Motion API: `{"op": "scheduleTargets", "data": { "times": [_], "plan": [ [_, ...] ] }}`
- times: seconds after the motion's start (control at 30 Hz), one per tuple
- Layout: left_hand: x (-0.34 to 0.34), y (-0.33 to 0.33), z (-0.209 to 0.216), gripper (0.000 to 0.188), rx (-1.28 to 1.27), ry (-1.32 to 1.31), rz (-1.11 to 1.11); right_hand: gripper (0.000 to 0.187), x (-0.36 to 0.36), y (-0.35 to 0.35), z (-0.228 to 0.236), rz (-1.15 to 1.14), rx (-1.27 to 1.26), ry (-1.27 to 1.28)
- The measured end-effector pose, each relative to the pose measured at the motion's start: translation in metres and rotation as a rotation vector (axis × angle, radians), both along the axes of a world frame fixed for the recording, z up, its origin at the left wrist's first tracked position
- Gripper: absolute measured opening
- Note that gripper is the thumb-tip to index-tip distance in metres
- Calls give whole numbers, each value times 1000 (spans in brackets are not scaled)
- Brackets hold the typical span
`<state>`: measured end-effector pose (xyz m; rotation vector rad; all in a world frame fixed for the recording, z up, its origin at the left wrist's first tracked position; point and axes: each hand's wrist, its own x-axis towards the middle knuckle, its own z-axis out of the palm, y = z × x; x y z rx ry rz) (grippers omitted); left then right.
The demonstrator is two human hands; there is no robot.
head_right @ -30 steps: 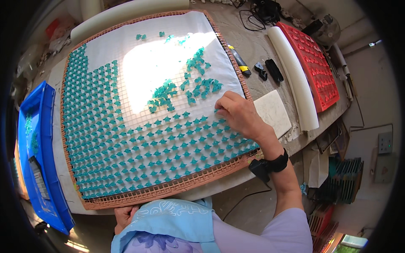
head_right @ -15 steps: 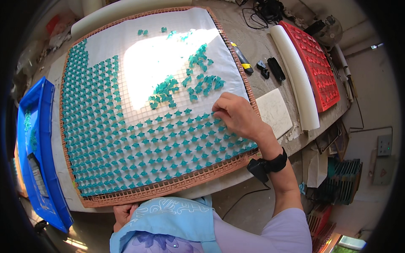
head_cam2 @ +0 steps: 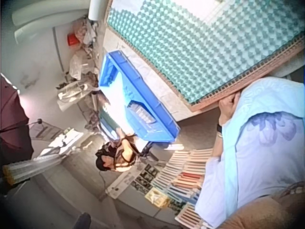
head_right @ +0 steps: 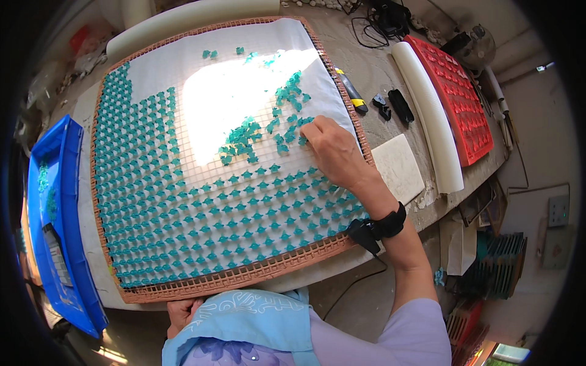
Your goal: Arranging small green plastic parts into a grid tray.
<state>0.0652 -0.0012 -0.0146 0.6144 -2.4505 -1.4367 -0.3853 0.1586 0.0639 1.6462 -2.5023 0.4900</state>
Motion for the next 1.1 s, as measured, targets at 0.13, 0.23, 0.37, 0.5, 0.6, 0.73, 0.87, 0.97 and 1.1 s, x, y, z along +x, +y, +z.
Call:
{"op": "scheduleTargets", "data": {
  "times": [0.13,0.23,0.37,0.5,0.6,0.73,0.87,0.97,1.1],
  "plan": [
    [-1,0,0,9,2,22,-9,9,0,9,6,-3,-27,16],
    [1,-1,-3,9,-2,13,-11,7,1,21,12,-44,47,-20],
    [1,-2,-1,9,-15,-6,-23,8,0,31,16,-51,144,-81],
    [0,-1,1,8,-18,-1,-24,14,4,32,18,-62,38,-120],
    [1,-1,1,8,-11,-6,-21,19,5,30,17,24,-29,-147],
    [-1,-1,3,8,0,-6,-14,19,6,34,14,44,71,-154],
    [1,-1,2,8,-5,-18,-14,13,7,34,20,25,92,-239],
    [1,-1,0,8,-7,-14,-19,10,6,36,17,-5,61,-349],
    [1,-2,0,9,-5,2,-29,11,4,40,16,-12,77,-298]
  ]
}}
